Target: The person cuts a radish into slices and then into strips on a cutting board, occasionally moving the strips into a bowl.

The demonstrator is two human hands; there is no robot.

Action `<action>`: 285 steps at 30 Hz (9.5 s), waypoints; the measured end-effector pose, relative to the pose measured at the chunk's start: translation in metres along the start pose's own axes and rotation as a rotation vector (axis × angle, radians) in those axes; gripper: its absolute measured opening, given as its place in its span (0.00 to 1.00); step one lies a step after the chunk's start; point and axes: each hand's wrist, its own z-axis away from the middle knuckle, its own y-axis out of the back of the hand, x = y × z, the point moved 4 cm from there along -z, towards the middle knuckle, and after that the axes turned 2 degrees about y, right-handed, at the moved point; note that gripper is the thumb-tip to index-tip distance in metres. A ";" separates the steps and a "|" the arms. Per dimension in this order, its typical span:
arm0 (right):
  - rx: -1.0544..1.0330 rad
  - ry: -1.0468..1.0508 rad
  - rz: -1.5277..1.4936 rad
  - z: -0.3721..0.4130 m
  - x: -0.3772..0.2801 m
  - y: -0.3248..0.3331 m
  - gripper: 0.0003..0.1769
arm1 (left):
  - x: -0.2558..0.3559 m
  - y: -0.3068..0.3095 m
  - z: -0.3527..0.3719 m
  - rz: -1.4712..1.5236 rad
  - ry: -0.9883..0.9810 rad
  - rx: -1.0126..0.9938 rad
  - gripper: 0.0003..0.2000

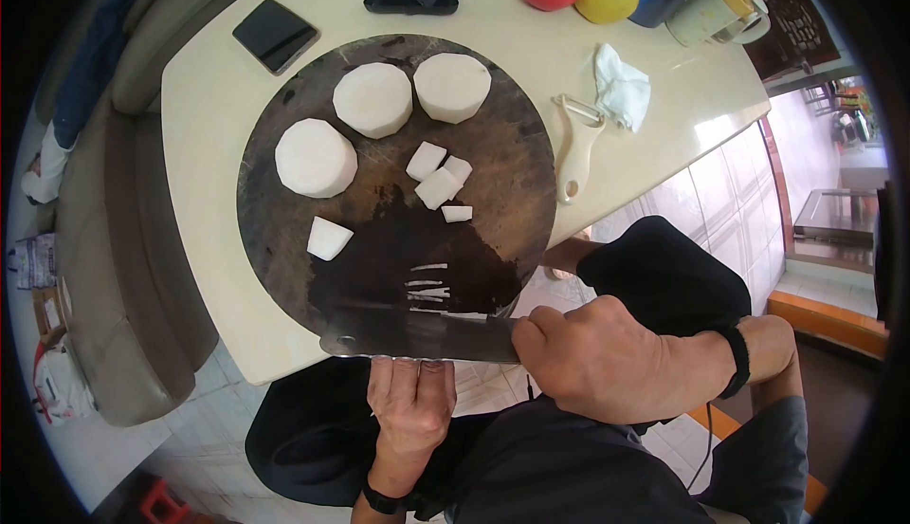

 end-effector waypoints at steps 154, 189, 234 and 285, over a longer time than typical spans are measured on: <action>-0.034 -0.016 -0.039 0.003 -0.009 -0.004 0.10 | -0.012 0.003 0.021 -0.046 0.009 0.086 0.13; -0.070 -0.006 -0.031 0.008 -0.022 -0.002 0.12 | -0.011 0.004 0.024 -0.021 0.026 0.054 0.09; -0.001 -0.054 -0.066 0.003 -0.016 -0.007 0.13 | -0.014 0.001 0.029 -0.022 -0.010 0.205 0.12; 0.021 0.045 0.178 -0.003 -0.036 -0.020 0.13 | -0.013 0.004 0.038 0.023 0.005 0.120 0.14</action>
